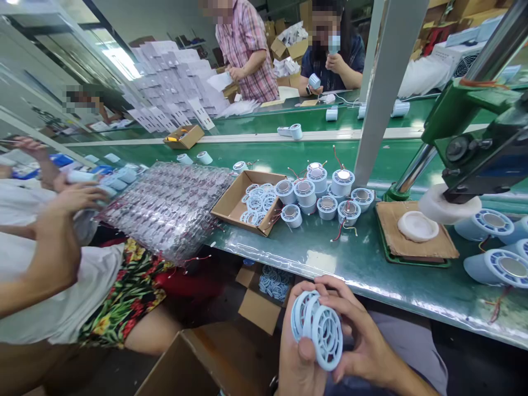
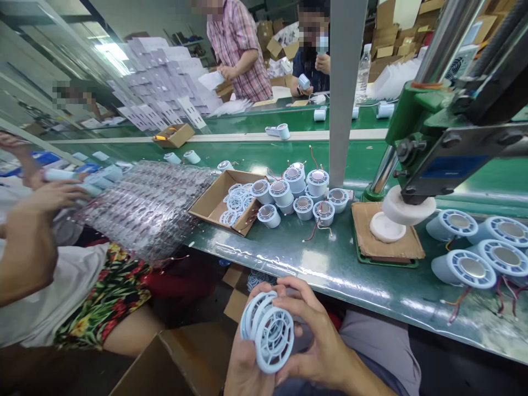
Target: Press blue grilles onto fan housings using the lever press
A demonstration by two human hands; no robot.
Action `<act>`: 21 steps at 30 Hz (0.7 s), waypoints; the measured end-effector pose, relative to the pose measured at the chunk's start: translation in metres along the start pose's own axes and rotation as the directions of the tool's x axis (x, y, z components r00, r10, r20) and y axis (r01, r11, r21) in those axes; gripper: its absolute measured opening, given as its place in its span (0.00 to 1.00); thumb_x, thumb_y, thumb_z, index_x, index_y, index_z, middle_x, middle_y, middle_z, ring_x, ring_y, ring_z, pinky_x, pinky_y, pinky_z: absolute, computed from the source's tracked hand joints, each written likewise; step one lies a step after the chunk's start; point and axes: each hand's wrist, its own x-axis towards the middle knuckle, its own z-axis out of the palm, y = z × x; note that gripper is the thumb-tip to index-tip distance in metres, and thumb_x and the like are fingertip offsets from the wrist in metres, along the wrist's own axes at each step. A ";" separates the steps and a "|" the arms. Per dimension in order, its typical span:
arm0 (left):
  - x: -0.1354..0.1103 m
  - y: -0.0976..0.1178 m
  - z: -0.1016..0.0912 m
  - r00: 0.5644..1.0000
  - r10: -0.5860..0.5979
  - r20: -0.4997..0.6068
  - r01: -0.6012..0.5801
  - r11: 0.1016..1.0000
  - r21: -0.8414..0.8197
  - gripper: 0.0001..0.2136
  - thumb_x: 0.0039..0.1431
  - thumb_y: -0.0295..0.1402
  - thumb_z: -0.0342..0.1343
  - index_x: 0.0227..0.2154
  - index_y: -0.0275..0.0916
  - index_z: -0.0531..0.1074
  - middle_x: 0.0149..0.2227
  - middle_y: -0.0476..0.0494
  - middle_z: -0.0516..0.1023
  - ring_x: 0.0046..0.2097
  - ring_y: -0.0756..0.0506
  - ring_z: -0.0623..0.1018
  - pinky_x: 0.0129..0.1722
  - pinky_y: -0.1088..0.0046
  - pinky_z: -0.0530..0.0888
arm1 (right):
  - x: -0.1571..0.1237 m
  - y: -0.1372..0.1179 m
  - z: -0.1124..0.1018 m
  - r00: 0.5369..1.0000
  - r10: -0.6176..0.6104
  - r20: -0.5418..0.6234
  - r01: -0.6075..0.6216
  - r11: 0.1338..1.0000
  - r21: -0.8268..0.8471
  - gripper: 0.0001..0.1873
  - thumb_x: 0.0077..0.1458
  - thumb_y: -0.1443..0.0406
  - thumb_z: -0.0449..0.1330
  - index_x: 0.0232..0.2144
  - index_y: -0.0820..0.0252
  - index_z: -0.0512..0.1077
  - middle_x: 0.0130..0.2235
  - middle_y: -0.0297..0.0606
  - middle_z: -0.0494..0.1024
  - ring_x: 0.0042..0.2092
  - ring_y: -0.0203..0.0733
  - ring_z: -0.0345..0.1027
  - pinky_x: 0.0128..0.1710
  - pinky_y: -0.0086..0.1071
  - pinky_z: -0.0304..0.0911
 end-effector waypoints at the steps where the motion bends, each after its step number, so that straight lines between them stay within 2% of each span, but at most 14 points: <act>1: 0.000 0.000 0.001 1.000 0.008 -0.004 -0.008 1.000 0.002 0.33 0.34 0.50 0.73 0.46 0.46 0.74 0.43 0.43 0.79 0.34 0.42 0.81 0.36 0.67 0.80 | 0.000 0.002 0.000 1.000 0.000 0.001 0.000 1.000 0.009 0.36 0.50 0.43 0.63 0.60 0.39 0.63 0.64 0.44 0.56 0.62 0.52 0.62 0.57 0.41 0.65; 3: 0.001 -0.001 0.001 1.000 0.012 -0.013 -0.012 1.000 0.002 0.33 0.33 0.51 0.73 0.46 0.45 0.74 0.44 0.42 0.78 0.37 0.40 0.81 0.38 0.65 0.81 | 0.001 0.002 0.000 1.000 -0.002 -0.004 0.002 1.000 0.009 0.37 0.49 0.43 0.64 0.60 0.40 0.63 0.63 0.45 0.57 0.63 0.52 0.61 0.57 0.42 0.65; 5: 0.002 -0.001 -0.003 1.000 -0.012 -0.021 0.012 1.000 -0.005 0.31 0.38 0.51 0.71 0.47 0.45 0.74 0.45 0.41 0.78 0.40 0.39 0.81 0.38 0.66 0.81 | 0.001 -0.001 0.000 1.000 -0.005 -0.023 0.004 1.000 -0.024 0.36 0.50 0.44 0.63 0.59 0.42 0.63 0.62 0.46 0.58 0.62 0.52 0.62 0.56 0.42 0.66; 8: 0.003 -0.002 -0.016 0.987 -0.160 0.013 0.161 0.985 -0.062 0.26 0.48 0.50 0.66 0.48 0.45 0.74 0.43 0.42 0.79 0.35 0.42 0.82 0.34 0.68 0.81 | 0.002 -0.008 0.000 0.997 -0.055 -0.058 0.046 0.987 -0.154 0.36 0.50 0.45 0.64 0.58 0.47 0.63 0.61 0.49 0.59 0.61 0.53 0.63 0.56 0.41 0.66; 11: 0.005 -0.004 -0.028 0.929 -0.338 0.150 0.359 0.921 -0.148 0.22 0.54 0.51 0.61 0.48 0.46 0.75 0.37 0.43 0.81 0.31 0.46 0.81 0.28 0.74 0.78 | 0.004 -0.015 0.001 0.991 -0.120 -0.057 0.103 0.965 -0.243 0.38 0.49 0.46 0.66 0.58 0.50 0.62 0.61 0.49 0.59 0.60 0.52 0.64 0.56 0.39 0.66; 13: 0.005 -0.005 -0.030 0.890 -0.386 0.243 0.436 0.878 -0.199 0.20 0.56 0.52 0.59 0.45 0.45 0.77 0.36 0.43 0.81 0.29 0.48 0.81 0.25 0.79 0.75 | 0.005 -0.019 0.003 0.988 -0.141 -0.057 0.121 0.959 -0.257 0.39 0.49 0.46 0.67 0.58 0.51 0.61 0.60 0.48 0.60 0.59 0.51 0.65 0.56 0.38 0.66; 16: 0.005 -0.005 -0.025 0.865 -0.406 0.295 0.478 0.846 -0.236 0.21 0.55 0.54 0.59 0.42 0.44 0.78 0.34 0.43 0.81 0.28 0.49 0.80 0.25 0.80 0.74 | 0.007 -0.021 0.005 0.986 -0.154 -0.065 0.131 0.953 -0.272 0.39 0.50 0.46 0.67 0.58 0.50 0.60 0.60 0.48 0.60 0.58 0.50 0.65 0.56 0.38 0.65; 21: 0.003 -0.004 -0.017 0.872 -0.428 0.238 0.479 0.847 -0.231 0.21 0.53 0.55 0.60 0.40 0.44 0.78 0.34 0.42 0.81 0.28 0.48 0.80 0.23 0.79 0.73 | 0.007 -0.023 0.006 0.987 -0.147 -0.070 0.121 0.952 -0.281 0.38 0.49 0.46 0.67 0.57 0.51 0.61 0.60 0.47 0.61 0.58 0.50 0.65 0.56 0.38 0.65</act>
